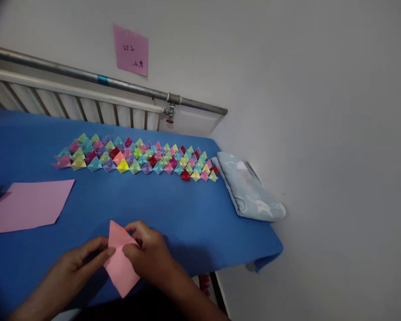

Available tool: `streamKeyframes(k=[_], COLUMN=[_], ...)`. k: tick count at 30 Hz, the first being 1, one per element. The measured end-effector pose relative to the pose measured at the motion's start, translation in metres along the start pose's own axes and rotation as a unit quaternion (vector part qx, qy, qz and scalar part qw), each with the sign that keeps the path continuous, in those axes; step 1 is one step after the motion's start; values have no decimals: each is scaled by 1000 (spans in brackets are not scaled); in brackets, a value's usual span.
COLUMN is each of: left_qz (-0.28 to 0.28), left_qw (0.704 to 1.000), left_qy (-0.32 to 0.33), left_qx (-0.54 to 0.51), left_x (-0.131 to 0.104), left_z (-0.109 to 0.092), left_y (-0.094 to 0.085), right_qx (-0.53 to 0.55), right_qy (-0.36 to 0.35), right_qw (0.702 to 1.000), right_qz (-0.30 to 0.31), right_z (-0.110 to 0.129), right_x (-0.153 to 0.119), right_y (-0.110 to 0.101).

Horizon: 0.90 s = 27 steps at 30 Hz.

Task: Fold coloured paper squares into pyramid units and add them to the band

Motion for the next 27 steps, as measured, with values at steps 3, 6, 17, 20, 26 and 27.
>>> streamKeyframes(k=[3,6,17,20,26,27], left_qz=[-67,-108,32,55,105,99], left_qw=[993,961,928,930,912,907], left_qy=[56,146,266,260,266,273], left_qx=[79,207,260,253,295,304], left_x=[1,0,-2,-4,-4,-3], left_z=[2,-3,-1,-3,-14,-15], left_y=[0,1,7,3,1,2], right_qx=[-50,-129,-216,-139,1,11], right_qy=[15,22,12,51,124,129], right_qw=[998,990,976,986,989,989], right_qz=[-33,-53,19,73,76,76], right_z=[-6,-7,-8,-19,-31,-31], right_x=[8,16,9,-6,-15,-14], right_y=[2,3,-13,-22,-20,-20])
Point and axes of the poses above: each hand's wrist, its own x-axis towards the middle knuckle, its own y-axis out of the palm, z = x × y, the point moved 1 cm from there along x, towards the middle knuckle, and after that the axes turned 14 degrees about -x, right-handed, at the moved point
